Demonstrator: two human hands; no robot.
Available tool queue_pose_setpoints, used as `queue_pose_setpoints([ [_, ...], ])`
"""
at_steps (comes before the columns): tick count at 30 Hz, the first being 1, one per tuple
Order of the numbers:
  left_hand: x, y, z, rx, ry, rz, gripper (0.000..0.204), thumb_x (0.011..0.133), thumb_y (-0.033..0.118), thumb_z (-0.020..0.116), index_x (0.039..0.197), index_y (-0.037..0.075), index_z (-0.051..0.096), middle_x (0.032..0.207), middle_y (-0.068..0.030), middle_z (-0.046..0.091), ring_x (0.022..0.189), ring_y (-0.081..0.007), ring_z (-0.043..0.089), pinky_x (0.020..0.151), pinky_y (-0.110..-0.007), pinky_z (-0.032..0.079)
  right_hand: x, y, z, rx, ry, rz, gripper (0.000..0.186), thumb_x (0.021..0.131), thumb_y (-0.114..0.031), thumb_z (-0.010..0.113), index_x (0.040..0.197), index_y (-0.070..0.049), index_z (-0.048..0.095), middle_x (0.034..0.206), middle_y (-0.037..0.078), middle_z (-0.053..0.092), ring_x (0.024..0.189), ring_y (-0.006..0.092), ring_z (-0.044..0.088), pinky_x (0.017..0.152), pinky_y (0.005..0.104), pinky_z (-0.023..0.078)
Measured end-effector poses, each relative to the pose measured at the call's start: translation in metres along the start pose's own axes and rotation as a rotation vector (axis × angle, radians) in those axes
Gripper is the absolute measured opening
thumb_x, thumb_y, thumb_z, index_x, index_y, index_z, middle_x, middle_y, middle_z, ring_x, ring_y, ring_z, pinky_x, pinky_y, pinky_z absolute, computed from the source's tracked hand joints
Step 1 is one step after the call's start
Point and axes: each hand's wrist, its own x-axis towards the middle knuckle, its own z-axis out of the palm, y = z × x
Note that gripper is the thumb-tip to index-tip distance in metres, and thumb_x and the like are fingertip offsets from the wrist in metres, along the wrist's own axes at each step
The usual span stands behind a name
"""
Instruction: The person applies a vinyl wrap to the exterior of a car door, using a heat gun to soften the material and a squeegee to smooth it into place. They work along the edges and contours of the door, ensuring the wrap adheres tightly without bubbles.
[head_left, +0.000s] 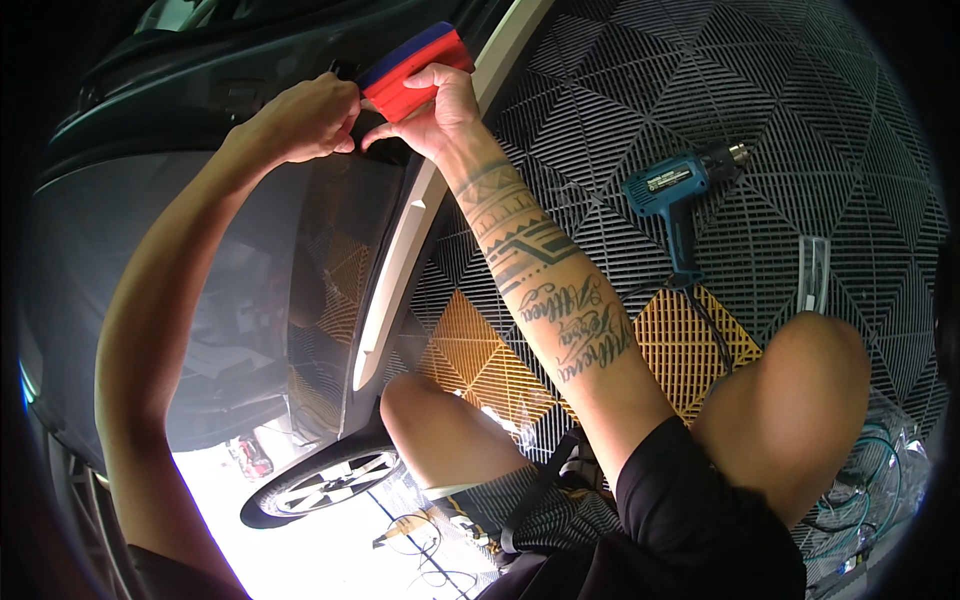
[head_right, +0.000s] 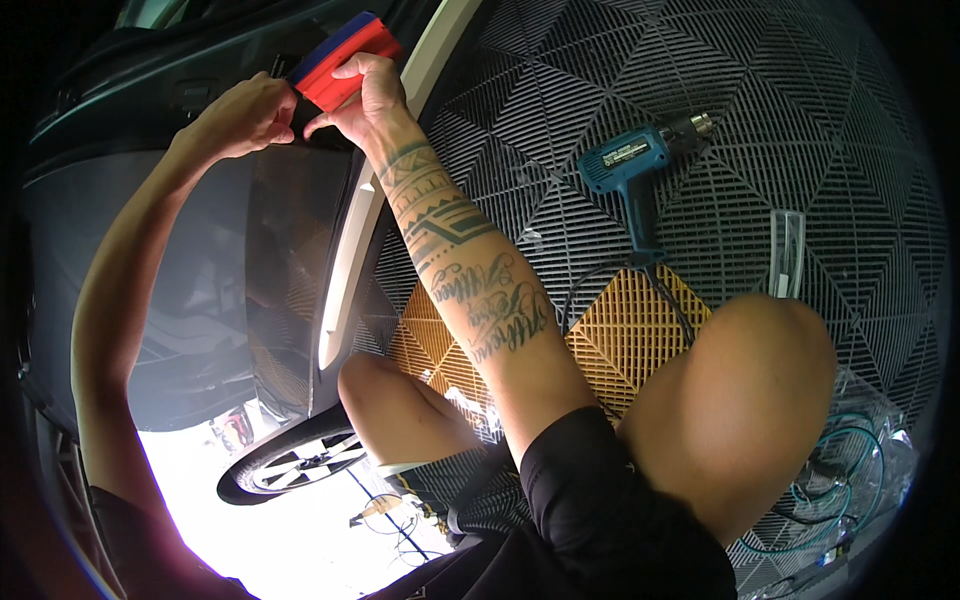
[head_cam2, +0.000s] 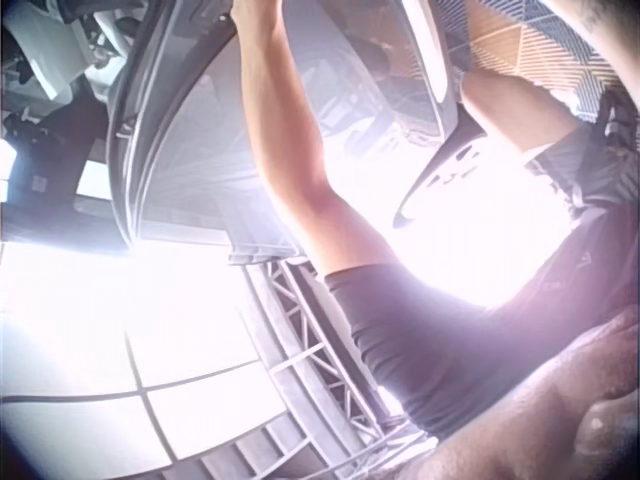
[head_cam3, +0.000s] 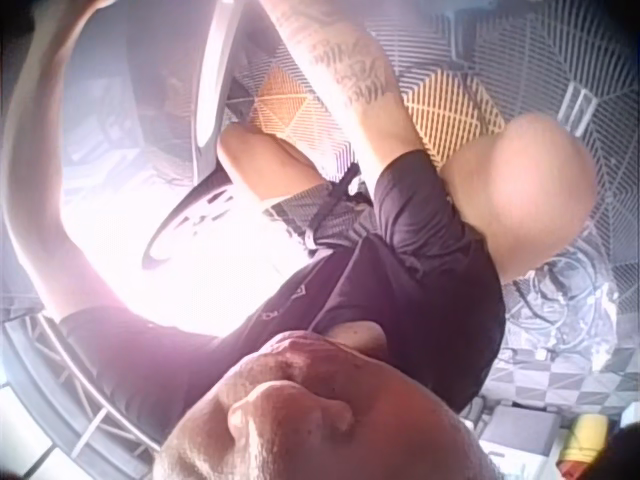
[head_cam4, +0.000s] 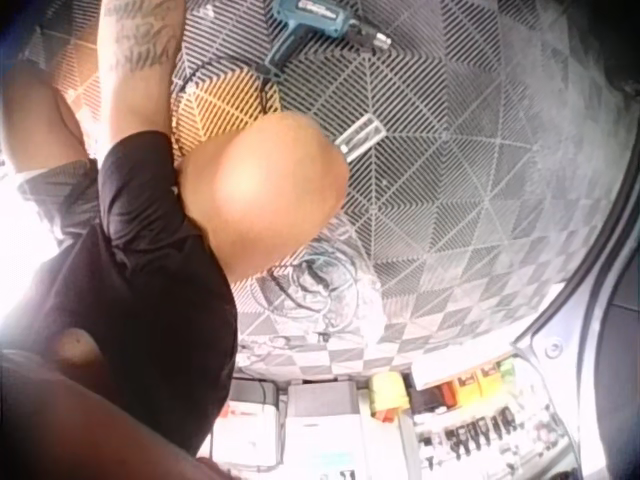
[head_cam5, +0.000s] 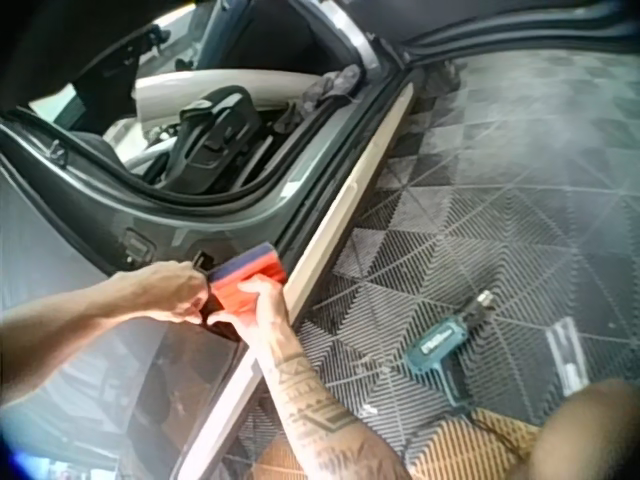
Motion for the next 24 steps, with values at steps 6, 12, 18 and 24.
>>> queue_pose_setpoints([
  [6,0.01,-0.008,0.014,0.2,-0.16,0.012,0.009,0.081,0.005,0.057,0.076,-0.003,0.059,0.08,-0.0165,0.061,0.076,-0.0329,0.06,0.065,-0.041,0.049,0.004,-0.001,-0.002,0.009,-0.039,0.027,0.059,0.07,-0.008,0.053,0.125,0.003,0.038,0.13,0.028,0.039,0.12,0.0522,0.036,0.091,0.0828,0.008],
  [12,0.012,-0.037,0.009,-0.061,-0.196,0.12,0.014,0.083,0.008,0.055,0.073,-0.002,0.055,0.062,-0.017,0.051,0.061,-0.0324,0.054,0.058,-0.042,0.04,-0.021,-0.006,-0.036,-0.279,-0.095,-0.037,0.046,0.075,-0.006,0.059,0.118,0.004,0.048,0.115,0.023,0.056,0.107,0.0363,0.056,0.097,0.0556,0.038],
  [18,0.014,-0.036,0.006,-0.05,-0.235,0.052,0.017,0.086,0.015,0.056,0.079,-0.001,0.058,0.064,-0.0164,0.052,0.063,-0.0315,0.054,0.059,-0.041,0.04,-0.066,0.017,-0.047,-1.427,-0.139,-0.537,0.019,0.083,-0.004,0.062,0.101,-0.001,0.063,0.1,0.01,0.065,0.083,0.0195,0.066,0.074,0.0289,0.055],
  [24,0.009,-0.043,0.01,-0.085,-0.146,0.031,0.019,0.087,0.022,0.059,0.091,0.003,0.062,0.077,-0.0132,0.059,0.074,-0.0291,0.059,0.065,-0.038,0.045,-0.075,0.058,-0.035,-1.441,-0.149,-0.923,0.028,0.069,0.011,0.065,0.093,-0.004,0.066,0.094,0.007,0.064,0.083,0.0217,0.064,0.071,0.0307,0.054],
])
